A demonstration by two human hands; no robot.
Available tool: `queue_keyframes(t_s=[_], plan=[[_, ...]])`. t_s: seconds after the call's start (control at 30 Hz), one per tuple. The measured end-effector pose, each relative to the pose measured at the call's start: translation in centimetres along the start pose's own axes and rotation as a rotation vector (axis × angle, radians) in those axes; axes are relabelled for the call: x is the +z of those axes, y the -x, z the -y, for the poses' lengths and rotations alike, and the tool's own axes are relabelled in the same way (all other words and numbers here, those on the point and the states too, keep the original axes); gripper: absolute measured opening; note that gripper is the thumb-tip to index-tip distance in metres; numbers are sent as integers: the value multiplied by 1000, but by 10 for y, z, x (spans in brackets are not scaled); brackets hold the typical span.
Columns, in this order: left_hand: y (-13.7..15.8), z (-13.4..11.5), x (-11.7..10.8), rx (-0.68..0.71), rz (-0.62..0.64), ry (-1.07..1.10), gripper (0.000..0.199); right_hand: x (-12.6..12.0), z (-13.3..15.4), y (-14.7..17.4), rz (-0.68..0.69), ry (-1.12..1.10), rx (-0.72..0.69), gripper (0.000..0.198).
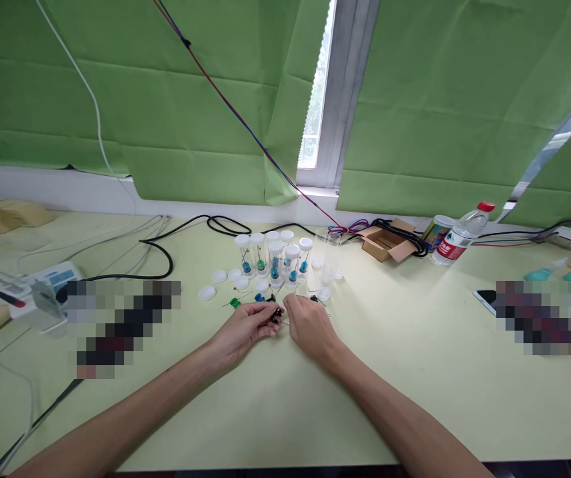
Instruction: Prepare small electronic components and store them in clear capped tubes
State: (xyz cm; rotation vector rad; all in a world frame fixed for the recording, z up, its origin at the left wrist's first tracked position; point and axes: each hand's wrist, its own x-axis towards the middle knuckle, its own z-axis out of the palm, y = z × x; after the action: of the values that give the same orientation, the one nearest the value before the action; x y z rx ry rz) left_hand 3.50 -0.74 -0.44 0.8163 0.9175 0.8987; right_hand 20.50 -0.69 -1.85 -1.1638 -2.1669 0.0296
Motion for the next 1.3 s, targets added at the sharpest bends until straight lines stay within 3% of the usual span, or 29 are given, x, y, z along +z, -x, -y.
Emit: queue_keyframes(t_s=[1.3], plan=[[1,-8,-4,53,20,76,22,2,11,3,-24,-276,-17,30]])
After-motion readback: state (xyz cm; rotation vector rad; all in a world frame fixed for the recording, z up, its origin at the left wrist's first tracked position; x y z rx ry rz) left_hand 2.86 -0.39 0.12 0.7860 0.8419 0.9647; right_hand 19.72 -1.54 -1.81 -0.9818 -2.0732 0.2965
